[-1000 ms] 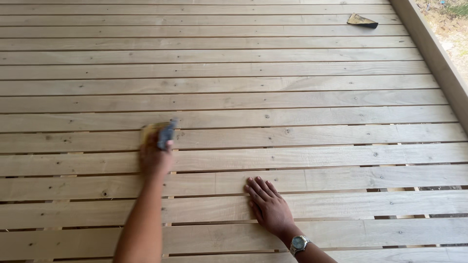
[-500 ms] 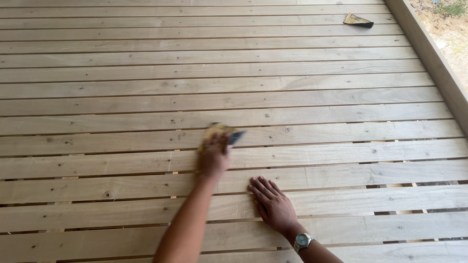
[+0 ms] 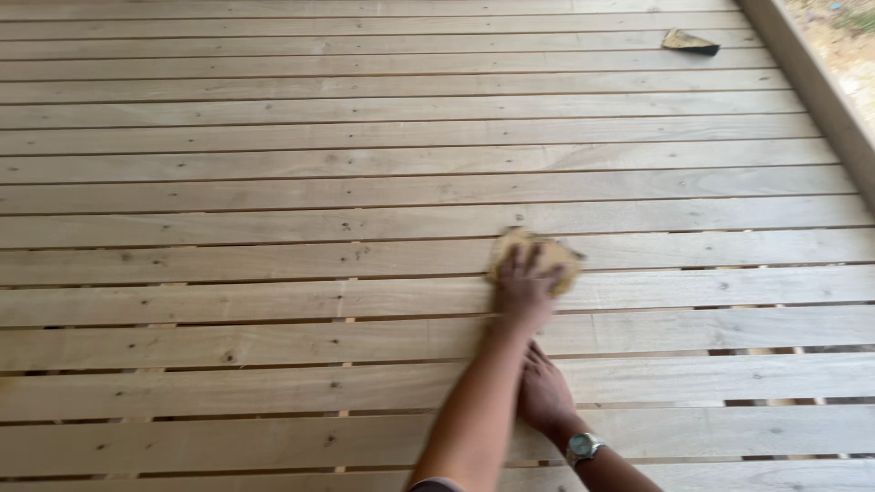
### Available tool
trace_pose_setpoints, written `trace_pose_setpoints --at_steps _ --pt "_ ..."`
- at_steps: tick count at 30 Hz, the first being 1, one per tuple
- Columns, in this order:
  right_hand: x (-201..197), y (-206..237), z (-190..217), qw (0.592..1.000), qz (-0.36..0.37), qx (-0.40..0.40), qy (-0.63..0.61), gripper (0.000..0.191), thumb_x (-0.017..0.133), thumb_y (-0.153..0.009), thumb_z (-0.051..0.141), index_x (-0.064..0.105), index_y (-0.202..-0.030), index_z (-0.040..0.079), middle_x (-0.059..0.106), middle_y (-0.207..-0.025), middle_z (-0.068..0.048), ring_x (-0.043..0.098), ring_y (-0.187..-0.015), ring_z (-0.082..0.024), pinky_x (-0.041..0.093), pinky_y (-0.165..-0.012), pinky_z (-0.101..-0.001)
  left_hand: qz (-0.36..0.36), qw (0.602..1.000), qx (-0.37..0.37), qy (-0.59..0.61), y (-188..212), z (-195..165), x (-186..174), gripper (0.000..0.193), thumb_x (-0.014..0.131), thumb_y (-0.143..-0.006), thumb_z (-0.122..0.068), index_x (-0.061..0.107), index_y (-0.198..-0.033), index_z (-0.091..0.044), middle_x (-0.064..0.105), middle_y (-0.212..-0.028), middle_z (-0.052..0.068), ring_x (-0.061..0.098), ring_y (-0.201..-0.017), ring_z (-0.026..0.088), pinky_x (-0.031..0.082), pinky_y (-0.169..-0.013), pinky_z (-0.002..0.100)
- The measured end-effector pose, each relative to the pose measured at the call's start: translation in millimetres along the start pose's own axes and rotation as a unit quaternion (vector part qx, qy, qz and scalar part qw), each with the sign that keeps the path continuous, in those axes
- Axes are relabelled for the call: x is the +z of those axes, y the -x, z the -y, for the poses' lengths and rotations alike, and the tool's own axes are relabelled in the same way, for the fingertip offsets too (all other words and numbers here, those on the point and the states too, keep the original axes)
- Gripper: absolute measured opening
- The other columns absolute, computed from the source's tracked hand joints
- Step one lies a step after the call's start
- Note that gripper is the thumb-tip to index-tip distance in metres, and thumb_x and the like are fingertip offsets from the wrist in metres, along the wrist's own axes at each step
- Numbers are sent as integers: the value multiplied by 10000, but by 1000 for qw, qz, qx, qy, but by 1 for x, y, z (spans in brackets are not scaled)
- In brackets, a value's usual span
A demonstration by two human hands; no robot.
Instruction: The person sands a large slatted wooden panel by hand, rubbing a piece of sandpaper back and forth across the planks while steadying the panel with the other hand. They work across different sections of the panel, briefly fold the sandpaper, and continue sanding along the edges and rails.
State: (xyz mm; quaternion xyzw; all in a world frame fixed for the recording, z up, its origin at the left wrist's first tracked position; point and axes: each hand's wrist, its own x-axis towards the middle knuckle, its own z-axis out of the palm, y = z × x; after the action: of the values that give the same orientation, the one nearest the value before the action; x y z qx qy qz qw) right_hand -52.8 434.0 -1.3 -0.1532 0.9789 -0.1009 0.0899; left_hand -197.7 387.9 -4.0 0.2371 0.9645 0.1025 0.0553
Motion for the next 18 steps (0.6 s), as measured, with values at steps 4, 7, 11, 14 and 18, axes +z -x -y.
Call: trace_pose_setpoints --at_steps 4,7,11,14,18 --pt "0 3 -2 987 -42 16 -157 564 593 -919 271 521 -1471 181 476 -1544 -31 366 -1451 -225 282 -1211 -386 27 999 0 37 -16 -17 -1 506 233 -964 -632 367 -1449 -586 132 -1696 -29 37 -1544 396 -8 -1223 541" --pt "-2 4 -3 983 -138 -58 -107 488 582 -930 196 557 -1414 136 484 -1545 -62 343 -1480 -261 250 -1227 -431 -74 995 -58 37 4 68 0 555 237 -976 -653 312 -1506 -507 149 -1694 30 68 -1552 396 25 -1236 557" --pt "-5 3 -2 981 -138 -64 -119 524 562 -921 164 546 -1444 140 450 -1579 -54 341 -1484 -256 252 -1214 -428 -167 937 -300 70 75 233 -31 733 414 -974 -624 221 -1615 -325 155 -1690 165 105 -1563 386 82 -1251 562" --pt "-5 1 1 980 -149 -59 -119 491 551 -960 191 541 -1449 143 445 -1581 -41 345 -1485 -247 249 -1221 -432 -108 906 -405 55 130 315 -59 786 346 -980 -632 58 -1621 -281 62 -1714 23 -5 -1568 350 -17 -1241 555" --pt "-2 1 0 980 -143 -56 -126 475 539 -984 207 535 -1452 126 448 -1579 -50 346 -1483 -246 242 -1223 -440 -12 920 -391 -12 108 271 -48 656 311 -1000 -573 108 -1616 -473 -14 -1745 0 -61 -1575 399 -40 -1221 612"
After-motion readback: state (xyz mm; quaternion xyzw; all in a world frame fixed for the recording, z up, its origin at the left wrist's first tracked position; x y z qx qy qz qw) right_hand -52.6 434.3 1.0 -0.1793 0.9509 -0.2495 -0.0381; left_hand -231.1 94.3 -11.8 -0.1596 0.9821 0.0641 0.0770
